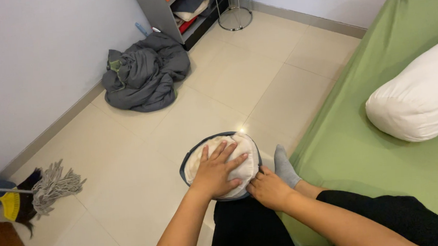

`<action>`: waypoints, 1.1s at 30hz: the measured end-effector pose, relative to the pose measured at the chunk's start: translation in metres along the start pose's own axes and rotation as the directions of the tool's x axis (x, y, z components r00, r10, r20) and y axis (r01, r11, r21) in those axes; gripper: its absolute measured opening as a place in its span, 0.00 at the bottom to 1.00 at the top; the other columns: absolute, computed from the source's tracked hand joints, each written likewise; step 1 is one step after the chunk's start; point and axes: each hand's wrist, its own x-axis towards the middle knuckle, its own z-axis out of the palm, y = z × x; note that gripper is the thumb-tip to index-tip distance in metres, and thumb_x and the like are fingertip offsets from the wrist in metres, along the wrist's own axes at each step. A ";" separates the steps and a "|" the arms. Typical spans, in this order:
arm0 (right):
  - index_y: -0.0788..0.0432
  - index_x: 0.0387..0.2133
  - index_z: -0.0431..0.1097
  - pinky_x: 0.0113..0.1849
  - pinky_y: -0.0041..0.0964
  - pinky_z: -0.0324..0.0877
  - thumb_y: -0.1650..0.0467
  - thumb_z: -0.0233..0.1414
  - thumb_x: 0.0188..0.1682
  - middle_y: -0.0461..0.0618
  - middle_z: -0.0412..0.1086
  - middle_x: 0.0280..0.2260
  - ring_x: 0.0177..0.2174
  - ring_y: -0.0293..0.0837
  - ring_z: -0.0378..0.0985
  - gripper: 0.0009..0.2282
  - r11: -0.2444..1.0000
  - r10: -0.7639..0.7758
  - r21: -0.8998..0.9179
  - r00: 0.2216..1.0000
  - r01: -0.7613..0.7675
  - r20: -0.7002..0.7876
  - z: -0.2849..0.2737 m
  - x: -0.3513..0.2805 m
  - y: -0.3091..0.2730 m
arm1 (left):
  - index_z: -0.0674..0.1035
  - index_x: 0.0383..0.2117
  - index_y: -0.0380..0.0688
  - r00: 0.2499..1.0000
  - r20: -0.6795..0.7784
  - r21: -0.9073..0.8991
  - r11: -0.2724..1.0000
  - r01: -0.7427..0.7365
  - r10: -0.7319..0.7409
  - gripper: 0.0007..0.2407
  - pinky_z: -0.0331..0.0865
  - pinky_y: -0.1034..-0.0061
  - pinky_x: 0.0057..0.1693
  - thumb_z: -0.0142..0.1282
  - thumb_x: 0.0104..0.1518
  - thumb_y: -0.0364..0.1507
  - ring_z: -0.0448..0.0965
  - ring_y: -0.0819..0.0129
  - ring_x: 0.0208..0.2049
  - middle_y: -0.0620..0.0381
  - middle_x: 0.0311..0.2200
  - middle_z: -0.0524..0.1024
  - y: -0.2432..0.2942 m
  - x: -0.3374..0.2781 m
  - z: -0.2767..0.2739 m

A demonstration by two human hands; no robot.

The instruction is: The person sits on the floor and puts a gray pillowcase onto a long white pillow. They pull the fabric over the pillow, smooth it out, and tuck the edges to fit the cover properly.

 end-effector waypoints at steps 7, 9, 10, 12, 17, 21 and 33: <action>0.56 0.21 0.73 0.39 0.51 0.66 0.61 0.56 0.48 0.51 0.74 0.21 0.25 0.54 0.78 0.12 0.953 -0.101 0.304 0.940 -0.003 0.327 0.000 -0.014 -0.014 | 0.70 0.62 0.73 0.986 0.159 0.053 0.997 -0.053 0.044 0.31 0.34 0.44 0.71 0.66 0.47 0.43 0.47 0.64 0.72 0.63 0.71 0.54 0.004 0.017 0.041; 0.56 0.20 0.72 0.38 0.50 0.67 0.61 0.57 0.49 0.52 0.73 0.20 0.24 0.54 0.78 0.13 0.921 -0.107 0.390 0.945 -0.023 0.309 -0.004 -0.020 -0.029 | 0.70 0.61 0.74 0.972 0.232 0.058 0.997 -0.058 0.043 0.30 0.33 0.46 0.72 0.66 0.47 0.43 0.47 0.66 0.73 0.65 0.72 0.53 0.010 0.022 0.053; 0.57 0.21 0.72 0.38 0.49 0.67 0.62 0.57 0.51 0.53 0.73 0.21 0.24 0.55 0.77 0.14 0.929 -0.071 0.363 0.923 -0.077 0.377 -0.009 -0.021 -0.028 | 0.71 0.60 0.75 0.964 0.262 0.064 0.996 -0.061 0.042 0.30 0.32 0.47 0.72 0.66 0.46 0.44 0.47 0.68 0.73 0.66 0.72 0.53 0.012 0.028 0.060; 0.57 0.21 0.72 0.38 0.49 0.68 0.62 0.56 0.53 0.53 0.73 0.21 0.25 0.55 0.77 0.14 0.938 -0.027 0.322 0.896 -0.131 0.444 -0.020 -0.022 -0.018 | 0.72 0.60 0.76 0.957 0.284 0.068 0.995 -0.071 0.048 0.29 0.31 0.48 0.73 0.66 0.46 0.44 0.47 0.69 0.73 0.68 0.72 0.53 0.015 0.038 0.069; 0.57 0.23 0.74 0.39 0.51 0.70 0.66 0.59 0.44 0.51 0.71 0.27 0.33 0.54 0.75 0.07 0.938 0.004 0.343 0.990 -0.051 0.138 -0.069 -0.020 0.021 | 0.73 0.60 0.72 0.984 0.141 0.035 0.993 -0.117 0.111 0.30 0.30 0.44 0.71 0.65 0.45 0.46 0.50 0.65 0.71 0.62 0.70 0.56 0.023 0.041 0.079; 0.57 0.26 0.74 0.40 0.49 0.71 0.65 0.60 0.44 0.54 0.72 0.32 0.37 0.56 0.75 0.08 0.888 0.320 0.315 0.942 -0.336 0.103 -0.052 -0.028 0.060 | 0.77 0.58 0.68 0.988 0.083 -0.088 0.988 -0.124 0.131 0.28 0.33 0.44 0.70 0.65 0.45 0.45 0.54 0.61 0.69 0.58 0.67 0.62 0.033 0.019 0.046; 0.61 0.57 0.62 0.50 0.42 0.71 0.58 0.68 0.35 0.59 0.71 0.51 0.50 0.49 0.74 0.37 0.079 0.646 0.726 0.590 -0.683 0.485 0.031 -0.005 0.096 | 0.60 0.69 0.57 0.664 0.353 -0.926 -0.142 0.351 -0.659 0.33 0.67 0.55 0.61 0.37 0.58 0.57 0.65 0.57 0.64 0.57 0.66 0.64 -0.089 -0.027 0.181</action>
